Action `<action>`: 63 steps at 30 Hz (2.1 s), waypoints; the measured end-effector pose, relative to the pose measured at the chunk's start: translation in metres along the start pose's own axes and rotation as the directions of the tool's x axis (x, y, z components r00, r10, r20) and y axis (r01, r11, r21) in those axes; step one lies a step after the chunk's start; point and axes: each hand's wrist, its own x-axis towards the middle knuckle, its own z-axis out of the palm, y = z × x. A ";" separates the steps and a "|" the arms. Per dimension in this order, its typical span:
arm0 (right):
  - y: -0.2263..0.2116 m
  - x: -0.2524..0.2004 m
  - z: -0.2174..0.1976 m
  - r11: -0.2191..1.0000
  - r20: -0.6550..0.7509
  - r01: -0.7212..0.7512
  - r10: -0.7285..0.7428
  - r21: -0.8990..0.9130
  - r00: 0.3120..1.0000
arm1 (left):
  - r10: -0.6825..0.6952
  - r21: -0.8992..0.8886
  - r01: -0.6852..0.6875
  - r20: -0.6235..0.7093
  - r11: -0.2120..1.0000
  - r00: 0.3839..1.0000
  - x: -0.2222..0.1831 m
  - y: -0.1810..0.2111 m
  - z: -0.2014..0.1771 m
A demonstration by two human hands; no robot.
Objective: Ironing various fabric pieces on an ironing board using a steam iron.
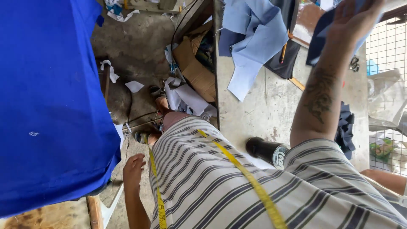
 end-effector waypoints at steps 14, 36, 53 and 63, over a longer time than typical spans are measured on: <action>0.177 -0.100 0.005 0.603 0.087 -0.249 0.472 -0.758 0.878 | -0.115 0.302 0.159 -0.158 0.940 0.981 0.043 -0.094 0.010; 0.057 -0.389 0.261 0.727 0.838 0.680 0.427 -0.095 -0.340 | 0.991 0.720 -0.694 -0.108 0.025 -0.076 -0.100 0.247 0.003; 0.286 -0.437 0.386 0.633 0.032 0.758 0.770 -0.157 -0.637 | 0.602 0.560 -0.223 -0.756 0.798 0.256 -0.125 0.144 -0.194; 0.360 -0.417 0.550 0.873 0.689 0.346 0.016 0.344 -0.725 | 0.511 0.428 -0.617 -0.858 0.661 -0.049 -0.069 0.132 -0.223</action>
